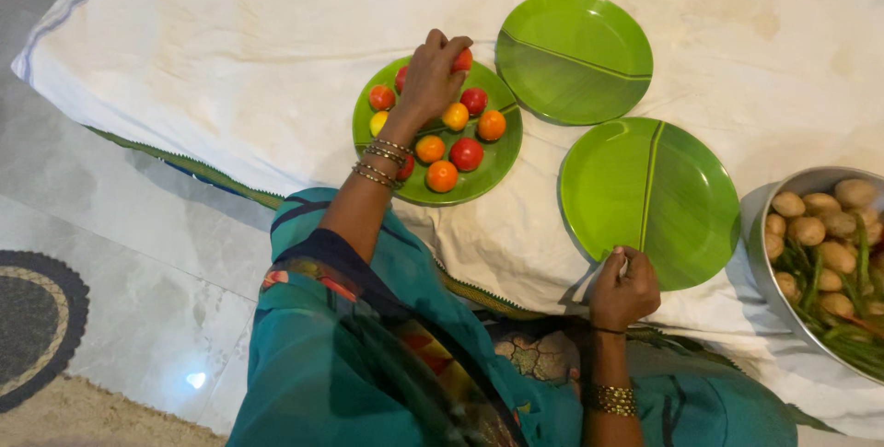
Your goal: The person sits on the floor and wipes small tomatoes and other vegetables with a white cloth, placing the wiped items onto a green plate. The person repeatedly picks vegetables from a metal bowl, wipes them, and arranges them on the plate.
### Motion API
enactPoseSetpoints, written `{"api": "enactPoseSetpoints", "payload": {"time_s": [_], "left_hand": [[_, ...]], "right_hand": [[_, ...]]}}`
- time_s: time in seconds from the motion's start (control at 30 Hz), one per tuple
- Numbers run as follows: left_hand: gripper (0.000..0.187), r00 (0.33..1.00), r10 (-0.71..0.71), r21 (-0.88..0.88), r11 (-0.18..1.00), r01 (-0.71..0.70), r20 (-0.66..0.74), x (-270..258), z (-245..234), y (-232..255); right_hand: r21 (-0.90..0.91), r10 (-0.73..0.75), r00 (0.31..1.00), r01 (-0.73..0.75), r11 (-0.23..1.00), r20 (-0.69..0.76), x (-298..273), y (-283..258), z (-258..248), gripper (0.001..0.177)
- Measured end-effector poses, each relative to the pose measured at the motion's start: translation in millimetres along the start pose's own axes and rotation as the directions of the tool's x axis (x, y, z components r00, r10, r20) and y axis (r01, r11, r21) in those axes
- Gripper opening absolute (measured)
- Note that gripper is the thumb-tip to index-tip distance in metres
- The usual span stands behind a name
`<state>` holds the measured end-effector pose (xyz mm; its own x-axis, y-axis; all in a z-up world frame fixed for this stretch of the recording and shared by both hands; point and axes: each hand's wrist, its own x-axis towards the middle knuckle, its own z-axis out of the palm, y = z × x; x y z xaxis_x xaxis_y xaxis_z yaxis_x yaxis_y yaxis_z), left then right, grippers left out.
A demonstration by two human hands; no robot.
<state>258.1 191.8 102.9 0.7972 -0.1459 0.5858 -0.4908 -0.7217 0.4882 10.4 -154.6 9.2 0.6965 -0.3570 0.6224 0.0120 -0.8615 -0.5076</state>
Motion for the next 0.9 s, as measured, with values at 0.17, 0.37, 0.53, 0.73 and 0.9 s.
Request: {"api": "enactPoseSetpoints", "payload": {"time_s": [0.17, 0.37, 0.53, 0.73, 0.9], "left_hand": [[0.043, 0.996, -0.036, 0.24, 0.971, 0.015, 0.085, -2, 27, -4], [0.045, 0.99, -0.083, 0.285, 0.957, 0.048, 0.112, -4, 43, -17], [0.037, 0.976, -0.084, 0.218, 0.975, 0.039, 0.2, -5, 48, -33], [0.045, 0.958, -0.062, 0.191, 0.982, 0.008, 0.279, -3, 42, -35], [0.053, 0.993, -0.03, 0.003, 1.0, 0.03, 0.112, 5, 18, -28]], "right_hand": [[-0.062, -0.01, 1.0, 0.011, 0.998, 0.005, 2, 0, 2, 0.011], [-0.047, -0.009, 1.0, 0.009, 0.999, 0.01, 1, 1, 2, 0.01], [-0.029, -0.014, 1.0, 0.014, 0.999, 0.005, 2, -2, 0, 0.011], [-0.019, -0.001, 1.0, 0.002, 1.0, 0.02, 2, -2, -1, 0.011], [-0.02, -0.018, 1.0, 0.018, 1.0, 0.016, 2, 0, 1, 0.011]]}}
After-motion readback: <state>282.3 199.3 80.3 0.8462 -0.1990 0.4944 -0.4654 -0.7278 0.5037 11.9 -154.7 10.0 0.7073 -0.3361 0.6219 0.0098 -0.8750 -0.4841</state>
